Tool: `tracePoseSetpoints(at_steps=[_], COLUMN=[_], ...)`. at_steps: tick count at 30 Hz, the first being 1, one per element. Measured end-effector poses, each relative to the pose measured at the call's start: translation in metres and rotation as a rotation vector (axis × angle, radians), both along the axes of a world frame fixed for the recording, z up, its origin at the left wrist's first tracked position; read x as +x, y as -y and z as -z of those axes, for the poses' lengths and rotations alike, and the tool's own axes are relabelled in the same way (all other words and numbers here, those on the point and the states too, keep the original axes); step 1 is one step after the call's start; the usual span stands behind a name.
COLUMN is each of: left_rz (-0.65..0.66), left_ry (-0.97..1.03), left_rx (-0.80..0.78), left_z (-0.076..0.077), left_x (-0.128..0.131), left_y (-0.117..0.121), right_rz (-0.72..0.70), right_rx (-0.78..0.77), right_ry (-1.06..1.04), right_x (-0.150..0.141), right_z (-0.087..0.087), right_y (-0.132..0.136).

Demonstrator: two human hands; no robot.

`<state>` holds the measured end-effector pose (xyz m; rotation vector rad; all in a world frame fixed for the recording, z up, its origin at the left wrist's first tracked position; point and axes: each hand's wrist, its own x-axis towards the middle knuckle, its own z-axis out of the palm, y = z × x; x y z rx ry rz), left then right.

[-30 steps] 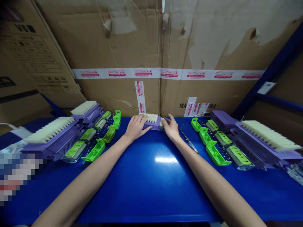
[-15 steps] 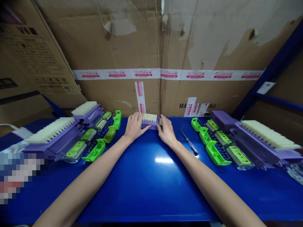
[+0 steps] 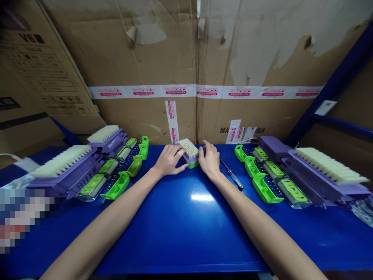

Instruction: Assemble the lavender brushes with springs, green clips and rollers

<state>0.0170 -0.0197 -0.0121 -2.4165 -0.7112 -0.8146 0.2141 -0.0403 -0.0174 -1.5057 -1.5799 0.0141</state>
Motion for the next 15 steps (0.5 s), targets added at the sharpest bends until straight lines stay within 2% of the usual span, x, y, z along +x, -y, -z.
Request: tracePoseSetpoints(at_steps=[6,11,15], left_rz=[-0.122,-0.154,-0.158], left_ry=[0.024,-0.003,-0.002], left_rx=[-0.036,-0.076,-0.096], left_z=[0.0,0.0,-0.001], left_x=[0.002,0.003,0.001], left_y=[0.002,0.003,0.003], right_rz=[-0.013,-0.042,0.046], right_rx=[0.008,0.023,0.007], right_ry=[0.055,0.009,0.003], right_x=[-0.005,-0.003,0.01], right_z=[-0.004,-0.009,-0.021], right_y=[0.005,0.007,-0.001])
